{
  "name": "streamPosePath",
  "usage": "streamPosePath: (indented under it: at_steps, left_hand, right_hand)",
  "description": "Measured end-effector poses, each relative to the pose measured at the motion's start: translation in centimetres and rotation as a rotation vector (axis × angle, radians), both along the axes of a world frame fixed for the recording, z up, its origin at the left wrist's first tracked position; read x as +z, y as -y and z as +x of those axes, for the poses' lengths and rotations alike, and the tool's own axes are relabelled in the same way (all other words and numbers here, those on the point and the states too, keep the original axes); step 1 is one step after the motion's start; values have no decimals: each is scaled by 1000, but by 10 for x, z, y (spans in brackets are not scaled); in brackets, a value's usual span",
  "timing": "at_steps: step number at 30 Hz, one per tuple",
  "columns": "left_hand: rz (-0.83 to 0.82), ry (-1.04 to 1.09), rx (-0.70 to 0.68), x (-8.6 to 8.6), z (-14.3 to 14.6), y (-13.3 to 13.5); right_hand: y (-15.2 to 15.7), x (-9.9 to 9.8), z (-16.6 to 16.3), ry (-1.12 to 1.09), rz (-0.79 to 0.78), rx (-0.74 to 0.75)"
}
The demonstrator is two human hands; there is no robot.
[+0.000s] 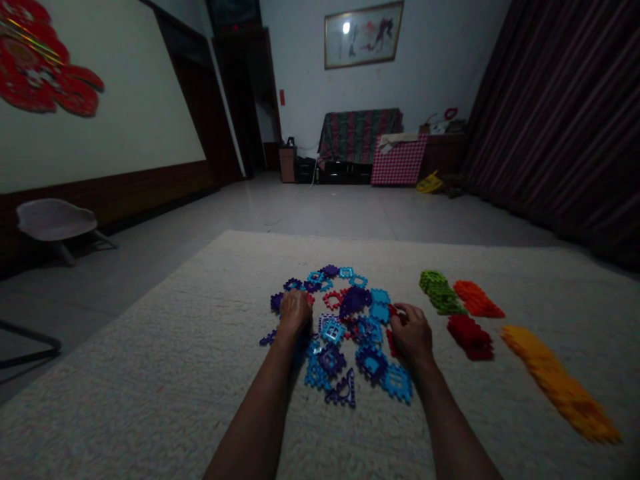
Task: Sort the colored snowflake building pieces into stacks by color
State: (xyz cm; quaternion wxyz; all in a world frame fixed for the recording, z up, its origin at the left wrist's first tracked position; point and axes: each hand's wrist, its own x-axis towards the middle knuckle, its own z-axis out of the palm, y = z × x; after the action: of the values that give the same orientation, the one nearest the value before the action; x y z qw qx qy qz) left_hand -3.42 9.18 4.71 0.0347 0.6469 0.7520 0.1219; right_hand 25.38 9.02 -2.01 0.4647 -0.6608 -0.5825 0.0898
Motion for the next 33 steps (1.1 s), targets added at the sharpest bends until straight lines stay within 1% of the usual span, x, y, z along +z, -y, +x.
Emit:
streamPosePath:
  at_steps: [4, 6, 10, 12, 14, 17, 20, 24, 25, 26, 27, 28, 30, 31, 33]
  left_hand:
    - [20, -20, 10, -12, 0, -2]
    - [22, -23, 13, -15, 0, -2]
    - [8, -15, 3, -13, -1, -1]
    - [29, 11, -5, -9, -1, -1]
    - [73, 57, -42, -5, 1, -2]
    - [160, 167, -167, 2, 14, -2]
    - [203, 265, -311, 4, 40, 3]
    - [221, 359, -544, -4, 80, 15]
    - [241, 384, -600, -7, 86, 16]
    - [260, 399, -624, -9, 90, 17]
    - [278, 402, -622, -11, 91, 16]
    - [293, 392, -590, -13, 89, 14]
    - [295, 339, -476, -14, 78, 7]
    - [281, 304, -418, -14, 71, 1]
    - [200, 224, -328, -15, 57, -11]
  right_hand:
    - [3, 2, -1, 1, -31, 16]
    - [4, 3, -2, 8, -48, 15]
    - [4, 6, -2, 24, -52, 19]
    - [3, 7, -2, 18, -50, 22]
    - [2, 7, -2, -7, -50, 29]
    - [0, 6, 0, -65, -32, 26]
    - [-2, 8, 5, -161, 19, -33]
    - [-3, 14, 14, -289, 102, -98]
    - [-4, 16, 15, -312, 115, -104]
    - [-4, 17, 16, -330, 121, -106]
    - [-4, 17, 16, -342, 121, -103]
    - [-4, 17, 15, -348, 112, -94]
    - [-4, 15, 11, -342, 73, -69]
    - [-4, 14, 9, -333, 48, -57]
    - [-5, 11, 6, -314, 5, -32]
